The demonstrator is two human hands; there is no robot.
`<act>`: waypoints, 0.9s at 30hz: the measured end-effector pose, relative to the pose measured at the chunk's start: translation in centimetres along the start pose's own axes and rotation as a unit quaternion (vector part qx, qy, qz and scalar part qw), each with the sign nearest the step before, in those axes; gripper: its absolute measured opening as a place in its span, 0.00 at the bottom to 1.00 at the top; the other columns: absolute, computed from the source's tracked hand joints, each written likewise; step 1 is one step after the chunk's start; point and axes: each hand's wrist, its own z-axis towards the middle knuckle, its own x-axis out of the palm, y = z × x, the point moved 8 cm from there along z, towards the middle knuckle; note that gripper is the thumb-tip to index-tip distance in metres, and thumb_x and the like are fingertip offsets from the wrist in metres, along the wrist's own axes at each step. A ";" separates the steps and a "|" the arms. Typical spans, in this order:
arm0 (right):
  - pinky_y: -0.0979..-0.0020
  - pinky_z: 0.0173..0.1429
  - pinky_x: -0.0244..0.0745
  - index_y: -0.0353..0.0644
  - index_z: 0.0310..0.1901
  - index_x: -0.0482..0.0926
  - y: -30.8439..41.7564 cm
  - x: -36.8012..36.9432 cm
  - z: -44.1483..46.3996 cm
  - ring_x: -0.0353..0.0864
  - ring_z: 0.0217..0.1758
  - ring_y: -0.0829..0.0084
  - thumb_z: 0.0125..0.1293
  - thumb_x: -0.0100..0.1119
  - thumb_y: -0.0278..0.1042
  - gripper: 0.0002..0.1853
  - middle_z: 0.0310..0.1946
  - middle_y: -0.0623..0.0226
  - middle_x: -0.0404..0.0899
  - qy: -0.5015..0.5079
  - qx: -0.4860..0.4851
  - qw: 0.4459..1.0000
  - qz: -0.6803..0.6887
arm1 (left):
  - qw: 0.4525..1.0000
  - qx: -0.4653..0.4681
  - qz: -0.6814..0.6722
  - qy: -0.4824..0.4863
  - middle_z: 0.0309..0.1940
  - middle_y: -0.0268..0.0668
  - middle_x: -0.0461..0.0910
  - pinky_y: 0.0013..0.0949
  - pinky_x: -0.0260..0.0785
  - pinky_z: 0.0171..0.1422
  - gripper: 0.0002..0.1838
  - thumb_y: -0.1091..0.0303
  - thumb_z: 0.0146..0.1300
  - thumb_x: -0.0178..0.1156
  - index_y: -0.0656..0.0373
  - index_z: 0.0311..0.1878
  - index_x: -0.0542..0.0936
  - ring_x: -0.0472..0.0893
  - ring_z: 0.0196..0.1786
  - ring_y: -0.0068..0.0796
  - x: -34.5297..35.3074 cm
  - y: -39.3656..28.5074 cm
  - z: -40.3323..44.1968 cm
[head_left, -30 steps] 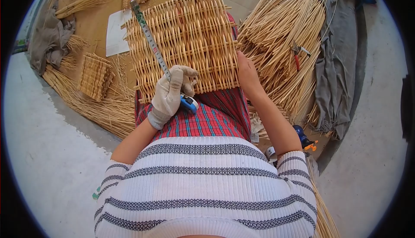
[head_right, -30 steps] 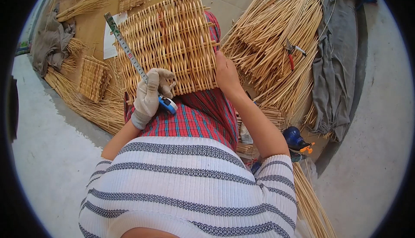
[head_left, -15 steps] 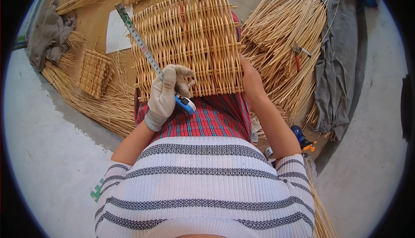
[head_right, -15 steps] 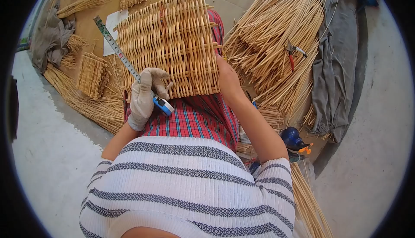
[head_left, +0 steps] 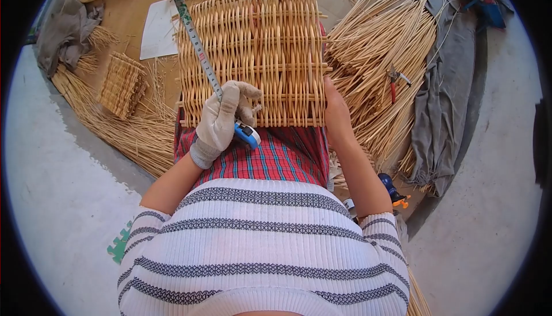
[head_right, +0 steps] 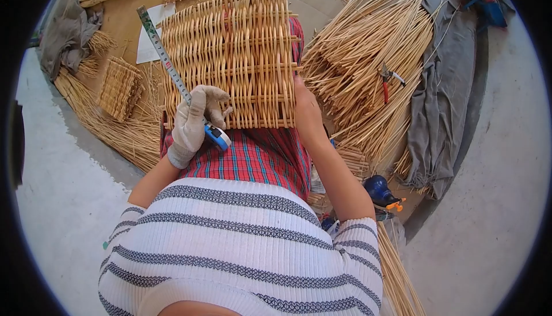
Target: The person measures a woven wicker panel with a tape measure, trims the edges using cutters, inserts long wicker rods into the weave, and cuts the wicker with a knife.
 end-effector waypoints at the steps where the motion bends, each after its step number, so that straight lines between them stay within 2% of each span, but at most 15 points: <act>1: 0.65 0.61 0.78 0.35 0.65 0.77 0.7 -0.2 -0.5 0.83 0.56 0.70 0.84 0.41 0.56 0.30 0.54 0.61 0.84 -0.008 -0.018 0.998 -0.067 | 1.000 -0.004 -0.001 0.003 0.24 0.29 0.76 0.27 0.77 0.45 0.30 0.45 0.84 0.40 0.67 0.54 0.78 0.79 0.26 0.19 -0.1 0.2 0.1; 3: 0.69 0.62 0.74 0.35 0.64 0.78 0.6 -2.2 0.2 0.81 0.54 0.72 0.84 0.38 0.59 0.32 0.53 0.62 0.83 -0.021 -0.057 0.977 -0.203 | 1.000 -0.021 -0.011 0.011 0.23 0.30 0.76 0.25 0.77 0.43 0.30 0.46 0.84 0.41 0.67 0.54 0.79 0.79 0.26 0.19 -0.2 0.3 0.0; 6: 0.70 0.60 0.74 0.37 0.64 0.79 0.3 -4.8 -0.5 0.80 0.51 0.75 0.86 0.36 0.56 0.30 0.49 0.65 0.83 0.017 -0.116 0.978 -0.174 | 1.000 0.000 0.020 0.015 0.24 0.30 0.76 0.24 0.77 0.42 0.31 0.44 0.84 0.40 0.67 0.53 0.79 0.80 0.27 0.19 -0.1 0.7 0.3; 10: 0.74 0.54 0.74 0.38 0.60 0.80 2.9 -3.6 -4.7 0.79 0.50 0.80 0.84 0.49 0.41 0.17 0.46 0.70 0.81 -0.061 -0.287 0.915 -0.277 | 0.999 -0.031 0.010 0.035 0.28 0.31 0.78 0.26 0.77 0.43 0.34 0.41 0.83 0.39 0.66 0.55 0.80 0.81 0.30 0.20 0.3 -0.2 0.0; 13: 0.69 0.65 0.73 0.39 0.74 0.65 2.0 4.0 -7.0 0.78 0.62 0.74 0.78 0.60 0.34 0.28 0.62 0.62 0.76 0.133 -0.224 0.955 -0.141 | 0.991 0.047 0.005 0.124 0.42 0.37 0.80 0.31 0.79 0.47 0.36 0.39 0.81 0.40 0.67 0.59 0.80 0.83 0.44 0.27 2.5 -1.8 -1.4; 14: 0.68 0.69 0.72 0.40 0.79 0.58 1.6 7.1 -7.9 0.76 0.67 0.71 0.76 0.62 0.34 0.35 0.68 0.58 0.72 0.239 -0.206 0.947 -0.054 | 0.987 0.071 -0.073 0.124 0.44 0.39 0.81 0.33 0.80 0.48 0.28 0.46 0.83 0.45 0.64 0.58 0.81 0.82 0.48 0.32 3.8 -2.4 -1.5; 15: 0.66 0.71 0.70 0.41 0.81 0.54 1.6 8.7 -8.2 0.73 0.70 0.69 0.75 0.63 0.33 0.39 0.71 0.56 0.68 0.254 -0.222 0.928 -0.159 | 0.984 0.138 0.054 0.102 0.46 0.40 0.81 0.35 0.79 0.51 0.19 0.56 0.82 0.49 0.61 0.57 0.81 0.82 0.49 0.34 3.4 -3.0 -1.5; 16: 0.65 0.74 0.68 0.41 0.82 0.49 1.4 9.9 -8.5 0.71 0.74 0.67 0.74 0.65 0.32 0.43 0.75 0.53 0.64 0.270 -0.242 0.895 -0.260 | 0.963 0.207 0.151 0.079 0.50 0.40 0.76 0.34 0.76 0.56 0.21 0.53 0.82 0.50 0.62 0.57 0.81 0.81 0.50 0.33 2.9 -4.0 -1.6; 18: 0.64 0.73 0.69 0.42 0.83 0.49 0.1 9.6 -7.7 0.78 0.68 0.64 0.72 0.64 0.30 0.44 0.64 0.52 0.78 0.285 -0.145 0.904 -0.283 | 0.989 0.114 0.025 0.087 0.49 0.41 0.75 0.36 0.74 0.59 0.20 0.54 0.82 0.52 0.62 0.55 0.81 0.80 0.53 0.31 1.9 -3.6 -2.4; 19: 0.66 0.66 0.74 0.39 0.76 0.66 1.3 9.2 -8.2 0.85 0.58 0.64 0.73 0.63 0.30 0.32 0.52 0.56 0.86 0.247 -0.125 0.908 -0.314 | 0.990 0.124 0.012 0.064 0.47 0.40 0.77 0.34 0.76 0.55 0.21 0.52 0.81 0.52 0.61 0.55 0.81 0.80 0.51 0.29 0.9 -3.2 -3.0; 21: 0.66 0.56 0.78 0.35 0.59 0.82 2.4 6.0 -7.0 0.87 0.47 0.66 0.73 0.62 0.30 0.15 0.42 0.57 0.87 0.232 -0.179 0.831 -0.472 | 0.990 0.136 0.000 0.029 0.45 0.39 0.78 0.32 0.77 0.51 0.22 0.50 0.81 0.52 0.61 0.55 0.81 0.81 0.48 0.28 -1.2 -2.7 -4.2; 22: 0.65 0.47 0.78 0.33 0.43 0.85 4.3 4.4 -6.8 0.84 0.38 0.67 0.74 0.63 0.31 0.09 0.35 0.59 0.86 0.165 -0.205 0.823 -0.503 | 1.000 0.027 -0.004 0.001 0.41 0.37 0.79 0.30 0.78 0.45 0.23 0.48 0.80 0.53 0.60 0.54 0.82 0.81 0.43 0.26 -3.0 -1.2 -4.8; 23: 0.64 0.44 0.75 0.34 0.41 0.85 5.6 3.4 -6.7 0.81 0.35 0.65 0.74 0.64 0.34 0.10 0.33 0.59 0.84 0.146 -0.220 0.804 -0.533 | 0.996 -0.083 -0.011 -0.021 0.38 0.34 0.80 0.27 0.78 0.40 0.23 0.47 0.79 0.54 0.60 0.53 0.82 0.81 0.38 0.24 -4.6 0.4 -5.7; 26: 0.69 0.41 0.72 0.31 0.41 0.82 7.8 1.1 -5.9 0.79 0.33 0.73 0.77 0.60 0.35 0.13 0.29 0.64 0.80 0.092 -0.325 0.732 -0.592 | 0.982 0.017 0.073 -0.175 0.31 0.28 0.81 0.23 0.73 0.31 0.16 0.52 0.76 0.61 0.57 0.46 0.84 0.75 0.29 0.13 -10.0 -0.3 -7.6; 27: 0.66 0.40 0.72 0.33 0.40 0.82 8.1 1.9 -6.2 0.80 0.32 0.66 0.76 0.62 0.37 0.13 0.29 0.60 0.80 0.080 -0.318 0.709 -0.624 | 0.959 0.024 0.119 -0.256 0.31 0.28 0.80 0.23 0.70 0.29 0.15 0.54 0.77 0.61 0.57 0.45 0.84 0.73 0.27 0.13 -12.2 -0.4 -8.6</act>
